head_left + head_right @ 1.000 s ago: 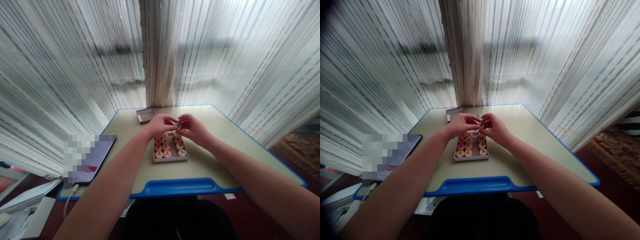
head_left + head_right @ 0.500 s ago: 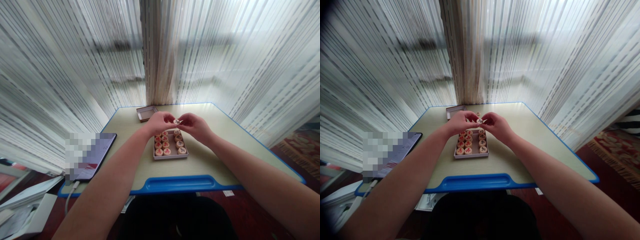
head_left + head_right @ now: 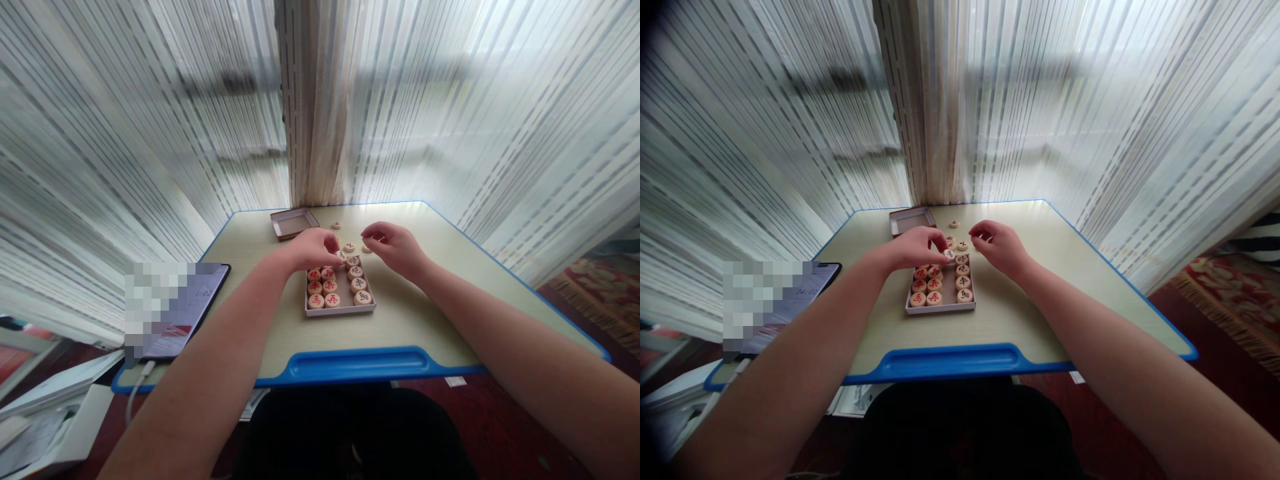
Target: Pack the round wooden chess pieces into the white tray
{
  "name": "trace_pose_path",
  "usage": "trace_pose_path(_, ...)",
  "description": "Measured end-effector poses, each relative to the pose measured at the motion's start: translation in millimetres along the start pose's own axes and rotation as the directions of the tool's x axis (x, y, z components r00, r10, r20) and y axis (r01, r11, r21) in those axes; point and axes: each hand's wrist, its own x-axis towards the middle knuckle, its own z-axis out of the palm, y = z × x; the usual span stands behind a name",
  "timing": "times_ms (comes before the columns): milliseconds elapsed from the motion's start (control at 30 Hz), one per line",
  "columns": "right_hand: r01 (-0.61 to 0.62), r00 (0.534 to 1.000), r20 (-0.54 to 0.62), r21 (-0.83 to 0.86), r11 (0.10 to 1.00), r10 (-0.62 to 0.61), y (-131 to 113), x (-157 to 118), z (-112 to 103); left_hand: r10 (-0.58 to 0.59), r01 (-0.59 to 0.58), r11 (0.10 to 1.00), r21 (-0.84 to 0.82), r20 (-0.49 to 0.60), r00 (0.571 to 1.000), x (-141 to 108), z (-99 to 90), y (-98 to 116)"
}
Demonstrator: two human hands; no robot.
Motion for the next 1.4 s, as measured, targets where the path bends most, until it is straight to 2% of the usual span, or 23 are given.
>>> trace_pose_path(133, -0.002, 1.000, 0.024, -0.021, 1.000, 0.003, 3.7, 0.9, -0.1, 0.006, -0.007, 0.999, 0.043, 0.031, 0.999, 0.2, 3.6, 1.9)
trace_pose_path(633, -0.020, 0.995, 0.093, -0.003, 1.000, 0.020, 9.6, 2.9, 1.8, 0.028, -0.031, 0.944, 0.329, 0.013, 1.000, 4.1, 14.2, 3.9)
trace_pose_path(833, -0.015, 0.996, 0.088, -0.012, 1.000, 0.016, 10.7, 4.0, 1.1, 0.037, -0.038, 0.964, 0.262, 0.007, 0.999, 2.1, 12.0, 5.6)
trace_pose_path(1067, -0.006, 0.995, 0.099, -0.021, 1.000, 0.008, 9.9, 3.3, 1.7, 0.027, -0.026, 0.953, 0.303, 0.000, 1.000, 2.2, 12.2, 7.4)
trace_pose_path(1400, -0.013, 0.995, 0.103, -0.024, 1.000, 0.015, 8.1, 2.4, 1.8, 0.014, -0.018, 0.961, 0.274, 0.017, 1.000, 5.6, 15.8, 5.8)
